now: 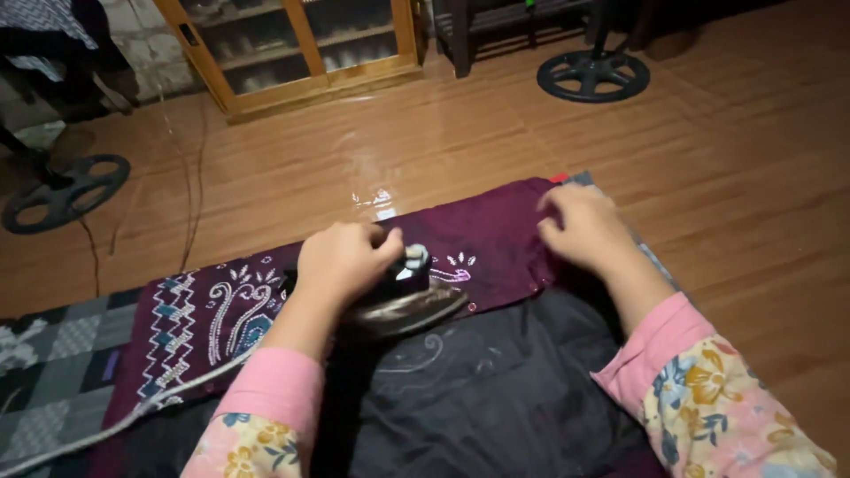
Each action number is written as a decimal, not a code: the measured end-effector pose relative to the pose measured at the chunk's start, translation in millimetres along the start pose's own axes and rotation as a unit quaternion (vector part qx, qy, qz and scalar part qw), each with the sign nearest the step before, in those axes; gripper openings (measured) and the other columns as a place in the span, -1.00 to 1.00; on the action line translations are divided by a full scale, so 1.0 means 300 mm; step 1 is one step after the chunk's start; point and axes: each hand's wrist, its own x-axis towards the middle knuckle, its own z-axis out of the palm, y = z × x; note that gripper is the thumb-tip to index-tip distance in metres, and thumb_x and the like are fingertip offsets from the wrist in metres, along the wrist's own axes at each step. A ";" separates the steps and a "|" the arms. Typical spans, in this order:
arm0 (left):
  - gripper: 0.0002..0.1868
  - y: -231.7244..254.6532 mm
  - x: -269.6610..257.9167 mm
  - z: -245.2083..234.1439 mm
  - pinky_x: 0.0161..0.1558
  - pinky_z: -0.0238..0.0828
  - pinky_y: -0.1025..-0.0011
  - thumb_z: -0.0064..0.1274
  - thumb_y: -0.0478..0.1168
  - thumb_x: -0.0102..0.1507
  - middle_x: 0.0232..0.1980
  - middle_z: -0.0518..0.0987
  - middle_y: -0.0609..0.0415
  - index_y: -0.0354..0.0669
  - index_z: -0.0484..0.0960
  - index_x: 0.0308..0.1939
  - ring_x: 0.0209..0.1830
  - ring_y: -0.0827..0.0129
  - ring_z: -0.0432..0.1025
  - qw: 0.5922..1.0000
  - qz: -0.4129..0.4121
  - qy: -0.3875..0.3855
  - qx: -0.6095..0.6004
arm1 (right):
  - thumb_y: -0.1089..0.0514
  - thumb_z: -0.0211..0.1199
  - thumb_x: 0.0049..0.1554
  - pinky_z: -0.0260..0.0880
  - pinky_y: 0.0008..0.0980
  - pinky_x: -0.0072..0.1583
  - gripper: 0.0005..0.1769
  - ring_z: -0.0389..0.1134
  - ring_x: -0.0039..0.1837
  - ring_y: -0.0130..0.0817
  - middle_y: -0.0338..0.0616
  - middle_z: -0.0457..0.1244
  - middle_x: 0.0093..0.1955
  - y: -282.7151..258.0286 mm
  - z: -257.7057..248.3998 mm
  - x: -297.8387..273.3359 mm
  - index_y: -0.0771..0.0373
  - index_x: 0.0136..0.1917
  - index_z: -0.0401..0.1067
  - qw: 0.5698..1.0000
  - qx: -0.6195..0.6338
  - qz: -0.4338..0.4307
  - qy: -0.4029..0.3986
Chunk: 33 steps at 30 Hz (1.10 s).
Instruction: Ironing and folding a purple patterned garment on a flat surface
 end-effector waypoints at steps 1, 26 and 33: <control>-0.50 0.027 0.008 0.007 -0.15 0.51 0.08 -0.09 0.29 0.20 -0.32 0.70 -0.07 0.09 0.81 -0.26 -0.24 -0.01 0.59 1.000 0.000 0.002 -0.002 | 0.10 0.36 -0.02 0.39 -0.07 0.15 -0.70 0.39 0.13 0.06 0.02 0.39 -0.01 0.036 -0.002 0.001 0.18 0.01 0.55 1.000 -0.002 -0.002 0.001; -0.40 0.222 0.143 0.243 -0.38 0.47 0.08 -0.15 0.34 0.26 -0.49 0.66 -0.05 0.03 0.76 -0.46 -0.44 0.04 0.57 0.983 0.100 0.150 0.029 | 0.32 0.17 0.06 0.33 -0.27 0.31 -0.89 0.40 0.21 -0.23 -0.07 0.41 0.05 0.551 0.192 -0.050 0.28 -0.22 0.52 0.932 0.342 -0.032 -0.115; -0.29 0.262 0.179 0.274 -0.42 0.45 0.13 -0.12 0.48 0.23 -0.52 0.64 -0.03 -0.03 0.73 -0.50 -0.48 0.07 0.57 0.974 0.138 0.175 0.041 | 0.34 0.08 0.11 0.31 -0.30 0.29 -0.84 0.38 0.18 -0.28 -0.09 0.40 0.03 0.557 0.225 -0.059 0.34 -0.21 0.49 0.909 0.402 0.042 -0.100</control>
